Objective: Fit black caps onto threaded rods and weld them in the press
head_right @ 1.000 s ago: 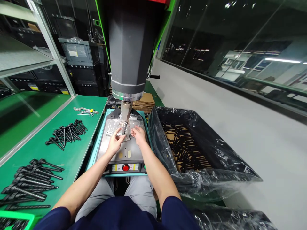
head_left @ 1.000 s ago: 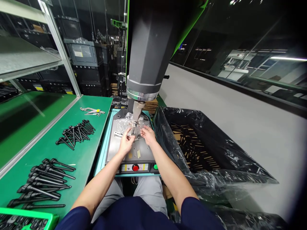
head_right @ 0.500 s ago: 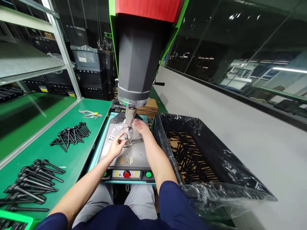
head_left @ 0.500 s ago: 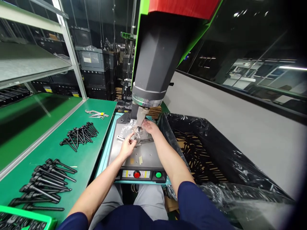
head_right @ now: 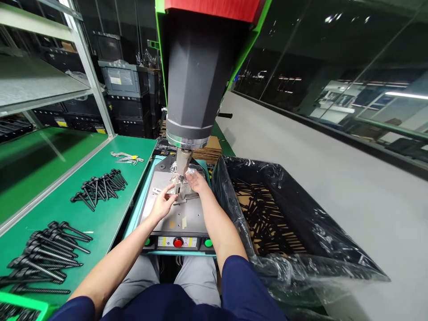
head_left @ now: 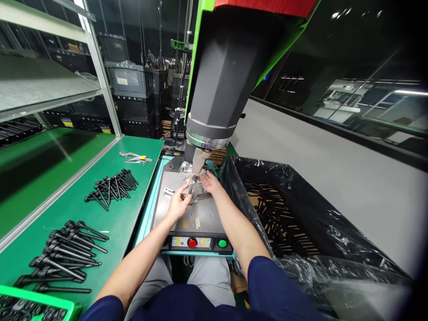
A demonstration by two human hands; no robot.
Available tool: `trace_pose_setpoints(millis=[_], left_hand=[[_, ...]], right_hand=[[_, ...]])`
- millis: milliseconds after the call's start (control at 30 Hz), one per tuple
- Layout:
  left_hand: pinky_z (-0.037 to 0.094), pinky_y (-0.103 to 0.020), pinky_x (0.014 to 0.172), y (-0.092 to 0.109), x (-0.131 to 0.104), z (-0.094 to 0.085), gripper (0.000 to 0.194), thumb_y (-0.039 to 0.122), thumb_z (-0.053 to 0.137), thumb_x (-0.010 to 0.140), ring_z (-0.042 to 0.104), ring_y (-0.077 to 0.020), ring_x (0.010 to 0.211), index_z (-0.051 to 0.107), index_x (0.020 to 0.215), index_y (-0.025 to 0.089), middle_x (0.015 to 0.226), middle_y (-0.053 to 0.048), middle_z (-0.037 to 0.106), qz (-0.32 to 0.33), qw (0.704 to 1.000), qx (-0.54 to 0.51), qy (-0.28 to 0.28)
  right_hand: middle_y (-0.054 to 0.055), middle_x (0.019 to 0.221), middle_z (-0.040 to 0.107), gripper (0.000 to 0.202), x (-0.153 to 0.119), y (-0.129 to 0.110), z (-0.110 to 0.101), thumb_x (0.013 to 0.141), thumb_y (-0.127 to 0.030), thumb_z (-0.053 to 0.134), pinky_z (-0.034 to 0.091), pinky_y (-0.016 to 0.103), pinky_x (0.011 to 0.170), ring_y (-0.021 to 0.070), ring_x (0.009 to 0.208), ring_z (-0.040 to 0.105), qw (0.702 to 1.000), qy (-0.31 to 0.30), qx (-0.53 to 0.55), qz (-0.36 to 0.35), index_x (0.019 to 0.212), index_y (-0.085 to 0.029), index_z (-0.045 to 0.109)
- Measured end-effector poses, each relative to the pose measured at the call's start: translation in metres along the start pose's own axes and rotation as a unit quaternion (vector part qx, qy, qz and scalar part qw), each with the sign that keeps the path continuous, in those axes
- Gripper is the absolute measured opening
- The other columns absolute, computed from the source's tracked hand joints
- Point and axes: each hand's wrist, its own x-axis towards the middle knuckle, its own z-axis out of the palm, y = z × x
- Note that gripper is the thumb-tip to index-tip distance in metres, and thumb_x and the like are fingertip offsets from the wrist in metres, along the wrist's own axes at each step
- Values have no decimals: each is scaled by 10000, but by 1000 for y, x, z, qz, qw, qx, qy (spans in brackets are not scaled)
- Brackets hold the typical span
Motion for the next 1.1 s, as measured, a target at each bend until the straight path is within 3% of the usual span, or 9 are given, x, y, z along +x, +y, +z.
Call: trace_pose_setpoints(millis=[100, 333, 500, 600, 700, 800, 867, 967, 1100], left_hand=[[532, -324, 769, 2, -1, 1, 515, 240, 611, 824, 685, -184, 834, 564, 1331, 165, 966, -79, 731, 2, 1000, -6, -6], [550, -321, 786, 4, -5, 3, 574, 223, 611, 823, 691, -149, 810, 525, 1390, 231, 1427, -134, 542, 18, 999, -42, -9], [549, -307, 774, -1, -35, -10, 649, 275, 582, 873, 685, -146, 820, 381, 1489, 255, 1248, -112, 647, 12, 1000, -22, 14], [546, -331, 825, -15, -63, -36, 569, 317, 549, 894, 662, -177, 917, 443, 1444, 215, 1129, -102, 667, 10, 995, 45, 94], [512, -413, 954, -39, -89, -70, 493, 354, 542, 874, 610, -251, 1106, 554, 1335, 179, 1208, -134, 618, 5, 961, 201, 188], [369, -500, 1124, -66, -113, -97, 608, 440, 593, 817, 488, -335, 1297, 542, 1341, 138, 1346, -176, 541, -14, 921, 328, 211], [351, -502, 1141, -81, -127, -106, 686, 516, 604, 799, 473, -348, 1321, 524, 1358, 125, 1376, -186, 525, -60, 923, 331, 186], [394, -478, 1115, -98, -144, -110, 691, 568, 596, 807, 510, -321, 1301, 524, 1360, 160, 1389, -159, 539, -112, 943, 286, 126], [360, -457, 1145, -107, -155, -111, 687, 570, 607, 805, 483, -301, 1340, 524, 1366, 183, 1414, -141, 539, -97, 955, 261, 103]], right_hand=[[65, 712, 700, 235, -12, -4, -5, 1008, -350, 508, 553, 214, 473, 163, 588, 693, 1000, 1, -6, 12, 1030, -124, 569], [83, 784, 689, 348, -30, -4, -11, 987, -462, 516, 593, 278, 578, 183, 665, 698, 999, 26, -43, 0, 1080, -127, 525], [65, 738, 657, 340, -50, 9, -33, 985, -499, 491, 576, 299, 566, 192, 655, 669, 990, 92, -101, -38, 1026, -163, 522], [38, 742, 643, 182, -76, 27, -70, 961, -367, 564, 539, 255, 588, 163, 666, 634, 974, 136, -149, -101, 968, -185, 559], [57, 976, 676, 190, -108, 52, -126, 829, -253, 698, 528, 298, 842, 192, 963, 628, 929, 175, -240, -221, 999, -212, 622], [155, 1275, 598, 434, -130, 83, -190, 790, -414, 682, 387, 532, 1071, 333, 1256, 492, 723, 171, -525, -416, 1155, -185, 636], [182, 1346, 549, 583, -137, 104, -225, 820, -500, 612, 345, 567, 1103, 355, 1295, 471, 655, 159, -605, -424, 1296, -166, 573], [177, 1417, 493, 695, -138, 125, -259, 868, -522, 536, 385, 529, 1098, 333, 1316, 481, 656, 133, -641, -377, 1463, -181, 416], [137, 1501, 421, 728, -136, 131, -274, 886, -484, 527, 374, 495, 1126, 308, 1385, 423, 668, 104, -645, -356, 1533, -240, 299]])
